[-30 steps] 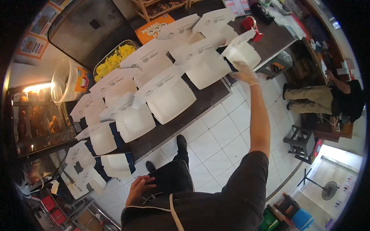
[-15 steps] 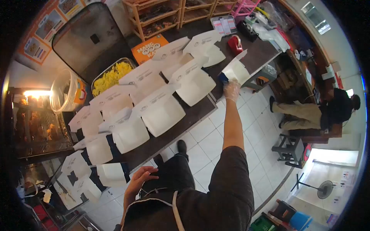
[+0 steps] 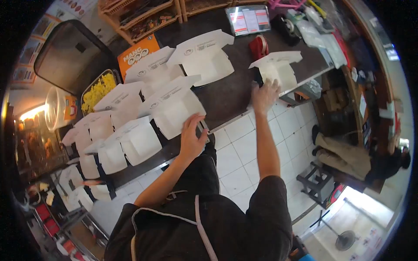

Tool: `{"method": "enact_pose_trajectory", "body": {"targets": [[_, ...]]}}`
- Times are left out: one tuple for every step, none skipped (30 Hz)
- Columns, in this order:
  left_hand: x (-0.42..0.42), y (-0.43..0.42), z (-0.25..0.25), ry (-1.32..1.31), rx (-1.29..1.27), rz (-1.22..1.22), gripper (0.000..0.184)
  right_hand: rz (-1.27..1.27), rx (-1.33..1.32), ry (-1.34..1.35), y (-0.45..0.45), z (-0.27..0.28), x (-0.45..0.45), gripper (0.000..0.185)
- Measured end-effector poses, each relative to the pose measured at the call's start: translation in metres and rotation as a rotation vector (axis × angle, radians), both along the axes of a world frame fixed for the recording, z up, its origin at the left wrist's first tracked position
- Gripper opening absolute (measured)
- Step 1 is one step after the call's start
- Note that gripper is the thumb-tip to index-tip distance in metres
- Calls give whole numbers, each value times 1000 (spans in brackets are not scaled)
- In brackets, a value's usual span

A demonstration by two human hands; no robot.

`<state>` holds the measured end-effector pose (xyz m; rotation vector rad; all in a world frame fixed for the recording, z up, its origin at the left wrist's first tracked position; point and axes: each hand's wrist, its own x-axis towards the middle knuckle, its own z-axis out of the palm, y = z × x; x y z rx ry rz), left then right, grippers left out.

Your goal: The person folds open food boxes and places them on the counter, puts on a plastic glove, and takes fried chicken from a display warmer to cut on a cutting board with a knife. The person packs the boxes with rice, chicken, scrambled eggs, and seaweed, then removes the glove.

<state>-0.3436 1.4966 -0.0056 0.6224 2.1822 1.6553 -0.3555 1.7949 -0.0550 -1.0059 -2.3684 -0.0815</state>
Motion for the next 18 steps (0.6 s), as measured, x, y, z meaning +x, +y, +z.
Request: {"method": "enact_pose_trajectory", "body": {"targets": [[3, 2, -1, 227, -225, 122, 40, 104, -104, 35, -17, 12, -4, 40], [4, 3, -5, 452, -461, 247, 45, 213, -211, 71, -36, 18, -13, 44], [3, 0, -19, 473, -515, 284, 38, 383, -175, 27, -57, 16, -27, 39], [1, -7, -36, 466, -540, 314, 38, 551, -137, -13, -73, 11, -36, 35], [-4, -17, -52, 457, -551, 278, 30, 582, -150, -8, -79, 3, -43, 35], [-6, -23, -60, 448, -560, 238, 23, 685, -162, -103, -85, -8, -50, 30], [-7, -26, -59, 435, -550, 253, 21, 781, -167, -193, -90, -19, -57, 26], [-10, -30, -57, 443, -559, 271, 21, 800, -167, -181, -88, -26, -61, 26], [-10, -35, -57, 420, -589, 255, 21, 875, -195, -195, -77, -34, -62, 23], [-9, -38, -57, 391, -613, 241, 21, 951, -219, -216, -72, -41, -63, 21], [-7, -39, -58, 384, -610, 265, 21, 983, -244, -215, -72, -50, -62, 23], [-5, -40, -60, 389, -626, 266, 23, 1011, -230, -227, -69, -49, -61, 23], [0, -41, -59, 389, -645, 274, 25, 1060, -249, -184, -69, -47, -59, 27], [4, -40, -58, 373, -648, 324, 25, 1123, -273, -135, -73, -44, -59, 31], [6, -38, -50, 428, -552, 356, 24, 1089, -235, -96, -76, -31, -51, 35], [8, -41, -41, 489, -473, 403, 23, 1073, -207, -50, -79, -16, -39, 39], [13, -47, -28, 472, -396, 394, 26, 1094, -197, 101, -77, -18, -32, 44], [20, -56, -12, 461, -322, 397, 28, 896, -234, -25, -73, -28, -25, 43]]}}
